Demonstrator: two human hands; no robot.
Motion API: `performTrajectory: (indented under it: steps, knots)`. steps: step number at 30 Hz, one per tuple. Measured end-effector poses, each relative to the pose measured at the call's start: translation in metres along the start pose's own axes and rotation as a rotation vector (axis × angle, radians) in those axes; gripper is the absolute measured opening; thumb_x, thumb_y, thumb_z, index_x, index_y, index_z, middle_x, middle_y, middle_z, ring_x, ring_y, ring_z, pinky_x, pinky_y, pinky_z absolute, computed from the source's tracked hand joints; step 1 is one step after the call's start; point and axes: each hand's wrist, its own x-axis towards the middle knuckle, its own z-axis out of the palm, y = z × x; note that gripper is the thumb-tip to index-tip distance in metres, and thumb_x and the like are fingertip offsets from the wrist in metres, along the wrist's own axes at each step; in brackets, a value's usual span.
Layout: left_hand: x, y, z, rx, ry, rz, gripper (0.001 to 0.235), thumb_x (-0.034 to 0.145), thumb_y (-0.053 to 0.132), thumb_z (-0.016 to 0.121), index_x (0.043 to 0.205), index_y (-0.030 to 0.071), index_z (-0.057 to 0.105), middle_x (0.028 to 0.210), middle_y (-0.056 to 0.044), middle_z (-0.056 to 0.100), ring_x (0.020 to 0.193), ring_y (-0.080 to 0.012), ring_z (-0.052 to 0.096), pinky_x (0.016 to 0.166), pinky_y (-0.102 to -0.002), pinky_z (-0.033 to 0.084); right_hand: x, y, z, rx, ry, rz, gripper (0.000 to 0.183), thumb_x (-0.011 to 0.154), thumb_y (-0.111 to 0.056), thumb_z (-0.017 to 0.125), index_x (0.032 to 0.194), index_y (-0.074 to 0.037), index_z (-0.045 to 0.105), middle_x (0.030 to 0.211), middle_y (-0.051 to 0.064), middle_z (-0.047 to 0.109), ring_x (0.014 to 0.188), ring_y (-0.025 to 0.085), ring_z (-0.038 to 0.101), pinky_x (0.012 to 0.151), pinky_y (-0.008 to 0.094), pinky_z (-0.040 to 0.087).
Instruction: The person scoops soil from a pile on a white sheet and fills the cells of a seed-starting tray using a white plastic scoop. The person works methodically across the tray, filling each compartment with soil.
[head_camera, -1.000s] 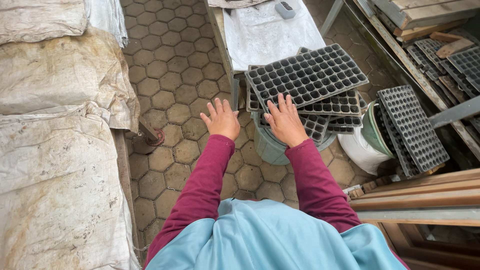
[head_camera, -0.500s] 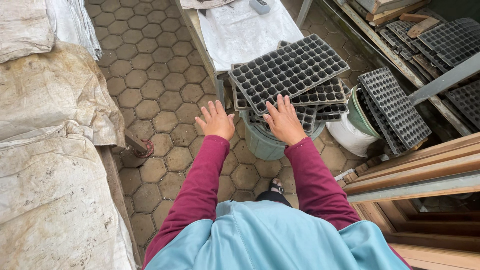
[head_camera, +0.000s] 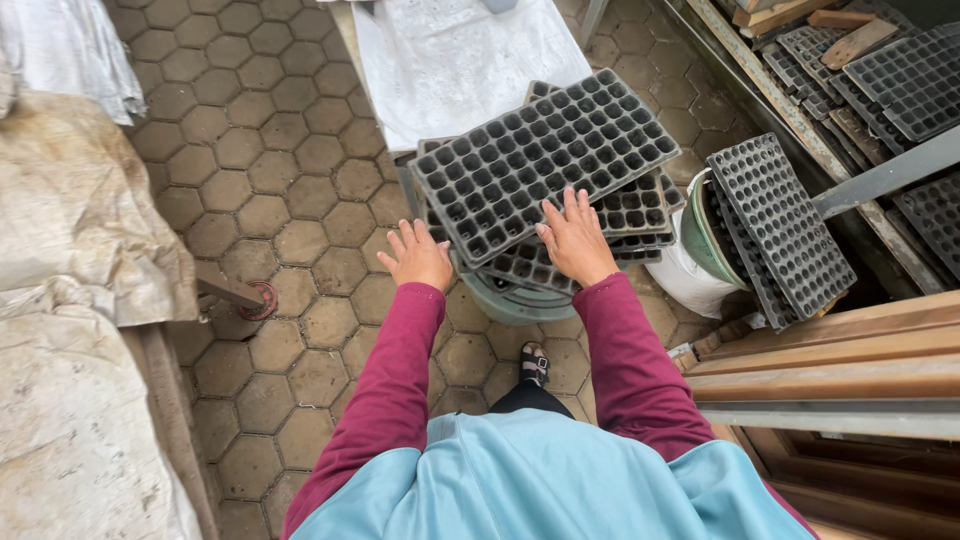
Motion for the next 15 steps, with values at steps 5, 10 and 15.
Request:
performTrajectory:
  steps: [5,10,15]
  knots:
    - [0.039,0.046,0.048,0.004,-0.031,-0.084,0.071,0.099,0.038,0.061,0.157,0.009,0.033,0.167,-0.018,0.025,0.154,-0.0435,0.020,0.118,-0.072,0.018,0.046,0.094,-0.001,-0.001,-0.023,0.022,0.051,0.107,-0.038,0.052,0.150,-0.010,0.051,0.162,0.031,0.032,0.152,0.049,0.023,0.121,0.056,0.025]
    - [0.072,0.077,0.080,-0.051,-0.041,-0.209,0.073,0.096,0.038,0.063,0.157,0.013,0.031,0.169,-0.018,0.017,0.155,-0.0423,0.015,0.115,-0.074,0.019,0.093,0.187,0.002,-0.015,-0.026,0.037,0.052,0.105,-0.035,0.056,0.150,-0.009,0.052,0.161,0.032,0.032,0.150,0.052,0.024,0.119,0.058,0.027]
    - [0.092,0.079,0.104,-0.084,0.011,-0.294,0.075,0.095,0.034,0.065,0.159,0.016,0.029,0.170,-0.021,0.013,0.154,-0.0442,0.015,0.112,-0.074,0.021,0.144,0.268,0.013,-0.042,-0.040,0.035,0.048,0.104,-0.030,0.059,0.148,-0.011,0.055,0.161,0.031,0.034,0.150,0.052,0.027,0.118,0.060,0.029]
